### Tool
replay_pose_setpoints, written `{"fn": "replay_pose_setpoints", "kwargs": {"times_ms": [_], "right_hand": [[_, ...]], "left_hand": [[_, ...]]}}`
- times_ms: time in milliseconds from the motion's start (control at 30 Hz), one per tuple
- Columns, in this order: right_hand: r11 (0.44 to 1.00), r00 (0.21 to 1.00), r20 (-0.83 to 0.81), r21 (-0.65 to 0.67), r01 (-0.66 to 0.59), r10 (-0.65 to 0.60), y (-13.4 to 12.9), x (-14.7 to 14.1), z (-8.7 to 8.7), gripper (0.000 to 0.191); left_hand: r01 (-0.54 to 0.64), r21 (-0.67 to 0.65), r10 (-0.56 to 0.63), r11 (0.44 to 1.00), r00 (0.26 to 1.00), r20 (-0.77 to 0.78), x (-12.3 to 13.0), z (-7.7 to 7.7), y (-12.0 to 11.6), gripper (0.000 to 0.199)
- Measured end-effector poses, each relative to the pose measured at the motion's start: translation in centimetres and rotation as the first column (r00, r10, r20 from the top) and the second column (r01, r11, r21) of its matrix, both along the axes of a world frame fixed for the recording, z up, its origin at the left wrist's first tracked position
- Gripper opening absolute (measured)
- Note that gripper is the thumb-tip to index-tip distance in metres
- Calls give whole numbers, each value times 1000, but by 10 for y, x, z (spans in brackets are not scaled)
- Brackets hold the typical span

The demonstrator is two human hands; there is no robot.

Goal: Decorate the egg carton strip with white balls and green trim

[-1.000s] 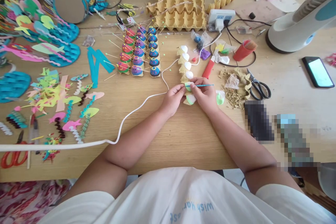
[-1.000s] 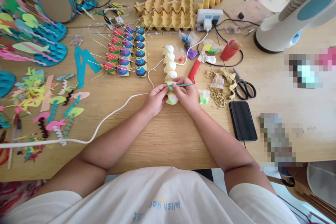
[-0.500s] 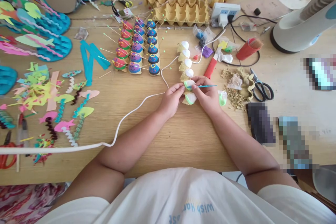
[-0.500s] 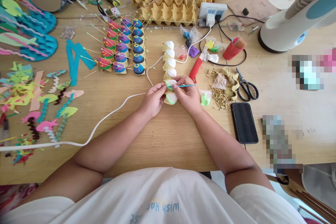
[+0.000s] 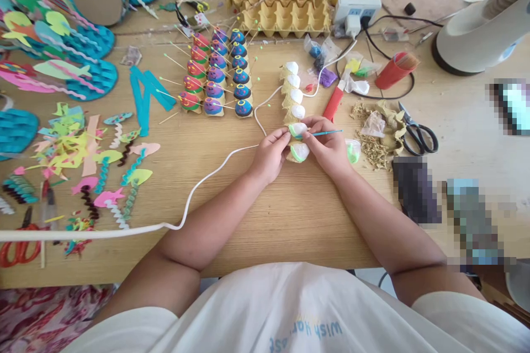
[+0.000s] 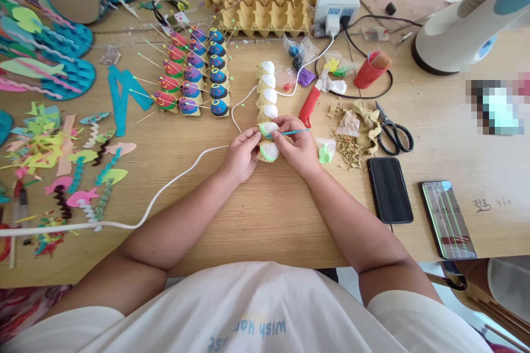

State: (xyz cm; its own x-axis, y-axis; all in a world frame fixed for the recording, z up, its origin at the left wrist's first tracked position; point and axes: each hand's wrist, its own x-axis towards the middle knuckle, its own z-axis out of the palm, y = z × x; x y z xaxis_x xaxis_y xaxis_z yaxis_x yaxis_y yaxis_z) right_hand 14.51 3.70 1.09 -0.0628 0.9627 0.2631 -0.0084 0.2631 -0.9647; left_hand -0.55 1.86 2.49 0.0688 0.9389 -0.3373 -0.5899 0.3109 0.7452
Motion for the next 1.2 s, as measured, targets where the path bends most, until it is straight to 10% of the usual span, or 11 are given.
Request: {"fn": "replay_pose_setpoints", "kwargs": {"times_ms": [1200], "right_hand": [[997, 997, -21, -22, -72, 71, -1, 4, 6, 35]], "left_hand": [[-27, -13, 27, 1000, 999, 25, -3, 4, 0, 19]]}}
